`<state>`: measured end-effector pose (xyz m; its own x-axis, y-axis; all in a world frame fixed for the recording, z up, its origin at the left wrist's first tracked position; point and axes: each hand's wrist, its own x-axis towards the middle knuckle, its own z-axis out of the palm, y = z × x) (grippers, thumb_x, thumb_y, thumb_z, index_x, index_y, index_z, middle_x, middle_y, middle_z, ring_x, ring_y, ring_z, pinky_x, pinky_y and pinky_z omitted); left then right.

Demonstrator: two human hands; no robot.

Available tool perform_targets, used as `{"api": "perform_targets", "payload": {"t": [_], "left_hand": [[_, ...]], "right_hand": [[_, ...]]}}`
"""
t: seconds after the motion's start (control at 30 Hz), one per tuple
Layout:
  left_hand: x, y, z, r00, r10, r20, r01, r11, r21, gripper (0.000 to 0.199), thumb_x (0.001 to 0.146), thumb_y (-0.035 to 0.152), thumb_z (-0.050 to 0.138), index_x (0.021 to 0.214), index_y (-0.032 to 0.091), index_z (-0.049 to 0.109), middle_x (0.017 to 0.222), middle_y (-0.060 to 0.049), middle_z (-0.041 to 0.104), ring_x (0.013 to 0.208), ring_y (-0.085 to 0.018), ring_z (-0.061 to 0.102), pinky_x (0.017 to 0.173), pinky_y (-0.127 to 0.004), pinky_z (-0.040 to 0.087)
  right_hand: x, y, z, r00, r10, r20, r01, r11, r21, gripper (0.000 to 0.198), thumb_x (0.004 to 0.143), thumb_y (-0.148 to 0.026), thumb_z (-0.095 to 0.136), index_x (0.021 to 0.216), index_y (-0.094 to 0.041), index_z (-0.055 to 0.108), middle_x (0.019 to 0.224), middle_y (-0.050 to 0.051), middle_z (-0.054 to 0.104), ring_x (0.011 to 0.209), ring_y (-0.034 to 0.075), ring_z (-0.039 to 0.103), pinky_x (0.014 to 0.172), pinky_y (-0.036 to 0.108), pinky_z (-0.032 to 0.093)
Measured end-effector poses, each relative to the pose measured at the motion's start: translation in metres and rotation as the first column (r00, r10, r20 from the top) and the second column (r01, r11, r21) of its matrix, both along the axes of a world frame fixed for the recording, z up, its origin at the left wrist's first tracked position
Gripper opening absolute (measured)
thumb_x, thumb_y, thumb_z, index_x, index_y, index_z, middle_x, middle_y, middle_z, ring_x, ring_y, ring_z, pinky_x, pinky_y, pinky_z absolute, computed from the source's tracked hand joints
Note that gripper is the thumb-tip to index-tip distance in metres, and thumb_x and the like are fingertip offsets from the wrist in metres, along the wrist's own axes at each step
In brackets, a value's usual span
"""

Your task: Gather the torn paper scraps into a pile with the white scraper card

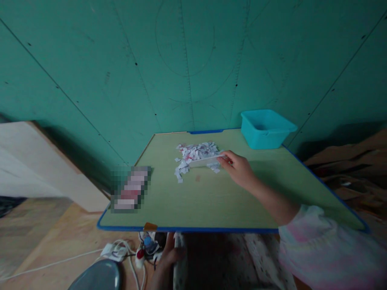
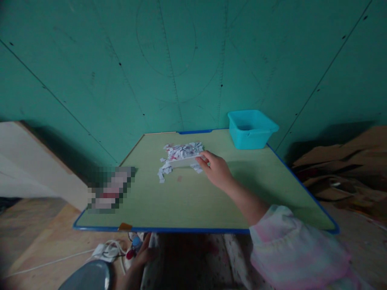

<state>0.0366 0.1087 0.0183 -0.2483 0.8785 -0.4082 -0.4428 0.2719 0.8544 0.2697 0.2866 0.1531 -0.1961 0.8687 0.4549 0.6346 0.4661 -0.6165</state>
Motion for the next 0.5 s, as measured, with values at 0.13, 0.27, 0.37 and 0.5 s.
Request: {"api": "perform_targets", "payload": {"t": [0.13,0.27,0.37,0.5], "left_hand": [[0.003,0.001,0.003,1.0,-0.014,0.01,0.013,1.0,0.023,0.036,0.038,0.005,0.053,0.068,0.025,0.051,0.034,0.014,0.049,0.04,-0.009,0.046,0.038,-0.017,0.03],[0.001,0.0,0.008,1.0,-0.025,0.018,0.025,1.0,-0.01,0.035,0.04,0.002,0.052,0.066,0.025,0.049,0.033,0.015,0.043,0.037,-0.008,0.043,0.038,-0.018,0.028],[-0.002,0.0,0.009,0.999,-0.018,0.033,0.019,0.999,-0.033,0.033,0.04,0.003,0.053,0.063,0.026,0.049,0.038,0.013,0.05,0.035,-0.007,0.038,0.04,-0.02,0.032],[-0.002,0.001,0.003,0.999,0.016,0.051,-0.014,0.998,-0.053,0.035,0.038,0.003,0.054,0.064,0.026,0.05,0.036,0.013,0.046,0.04,-0.011,0.047,0.04,-0.02,0.029]], "right_hand": [[0.003,0.0,0.002,0.999,-0.032,0.017,0.032,0.999,0.017,0.031,0.082,-0.043,0.046,0.091,-0.018,0.06,0.065,0.002,0.06,0.058,0.013,0.053,0.055,0.023,0.036],[0.011,-0.001,0.009,0.996,-0.074,-0.045,0.077,0.995,0.066,0.031,0.081,-0.044,0.046,0.088,-0.017,0.059,0.06,-0.001,0.055,0.057,0.011,0.051,0.056,0.022,0.036],[0.011,-0.001,0.009,0.993,-0.097,-0.062,0.101,0.993,0.064,0.032,0.082,-0.045,0.045,0.088,-0.017,0.059,0.062,0.0,0.055,0.057,0.011,0.05,0.055,0.022,0.036],[0.004,-0.001,0.003,0.998,-0.056,-0.01,0.057,0.997,0.051,0.032,0.083,-0.043,0.044,0.091,-0.016,0.059,0.066,0.001,0.059,0.057,0.011,0.05,0.055,0.022,0.035]]}}
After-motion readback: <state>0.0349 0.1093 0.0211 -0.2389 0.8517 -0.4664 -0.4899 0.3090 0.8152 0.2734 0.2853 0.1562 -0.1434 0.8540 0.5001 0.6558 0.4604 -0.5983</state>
